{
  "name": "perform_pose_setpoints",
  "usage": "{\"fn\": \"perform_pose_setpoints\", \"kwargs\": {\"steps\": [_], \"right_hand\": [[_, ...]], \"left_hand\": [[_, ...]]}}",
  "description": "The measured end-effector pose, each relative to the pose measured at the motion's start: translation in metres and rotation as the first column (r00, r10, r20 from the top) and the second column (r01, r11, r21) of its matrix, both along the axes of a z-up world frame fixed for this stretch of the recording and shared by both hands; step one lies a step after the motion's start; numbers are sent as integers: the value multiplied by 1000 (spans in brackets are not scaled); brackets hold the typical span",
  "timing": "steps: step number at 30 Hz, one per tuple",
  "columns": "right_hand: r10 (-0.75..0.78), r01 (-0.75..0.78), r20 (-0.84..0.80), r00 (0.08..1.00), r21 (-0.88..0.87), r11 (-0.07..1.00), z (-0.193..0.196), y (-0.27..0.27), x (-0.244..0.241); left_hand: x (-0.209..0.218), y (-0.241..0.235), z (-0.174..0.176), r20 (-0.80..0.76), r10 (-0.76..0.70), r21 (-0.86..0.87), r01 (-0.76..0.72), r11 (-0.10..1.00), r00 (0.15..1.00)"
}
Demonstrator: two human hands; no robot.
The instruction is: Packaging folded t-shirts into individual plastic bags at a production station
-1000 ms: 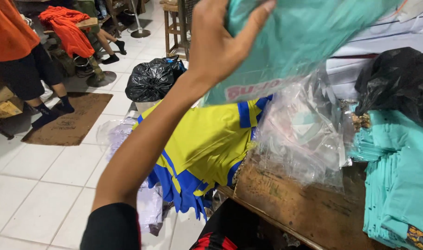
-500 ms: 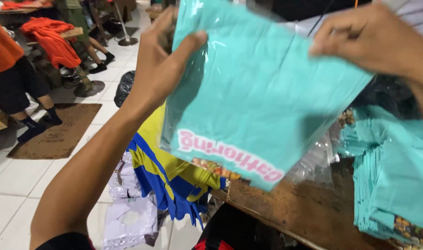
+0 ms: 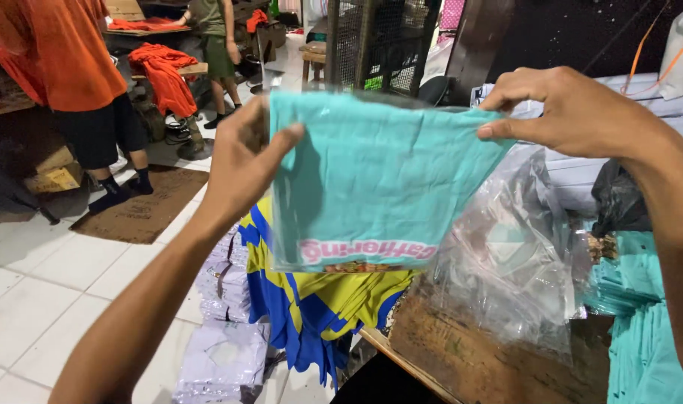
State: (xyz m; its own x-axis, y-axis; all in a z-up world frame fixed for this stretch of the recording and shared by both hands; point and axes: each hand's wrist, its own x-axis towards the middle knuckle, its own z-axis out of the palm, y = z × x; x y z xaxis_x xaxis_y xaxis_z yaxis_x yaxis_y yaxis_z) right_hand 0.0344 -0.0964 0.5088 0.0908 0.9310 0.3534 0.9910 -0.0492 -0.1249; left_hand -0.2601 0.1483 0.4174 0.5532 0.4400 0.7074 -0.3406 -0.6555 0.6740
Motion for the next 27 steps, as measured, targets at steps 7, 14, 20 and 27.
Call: {"fn": "perform_pose_setpoints", "kwargs": {"steps": [7, 14, 20, 27], "right_hand": [[-78, 79, -46, 996, 16, 997, 2, 0, -28], [61, -64, 61, 996, 45, 997, -2, -1, -11], [56, -60, 71, 996, 58, 997, 1, -2, -13], [172, -189, 157, 972, 97, 977, 7, -2, -15]], "left_hand": [[-18, -11, -31, 107, 12, -17, -10, 1000, 994], [-21, -14, -30, 104, 13, -40, -9, 999, 994], [-27, -23, -27, 88, 20, -99, -12, 995, 996], [-35, -26, -20, 119, 9, 4, -10, 1000, 993]]}}
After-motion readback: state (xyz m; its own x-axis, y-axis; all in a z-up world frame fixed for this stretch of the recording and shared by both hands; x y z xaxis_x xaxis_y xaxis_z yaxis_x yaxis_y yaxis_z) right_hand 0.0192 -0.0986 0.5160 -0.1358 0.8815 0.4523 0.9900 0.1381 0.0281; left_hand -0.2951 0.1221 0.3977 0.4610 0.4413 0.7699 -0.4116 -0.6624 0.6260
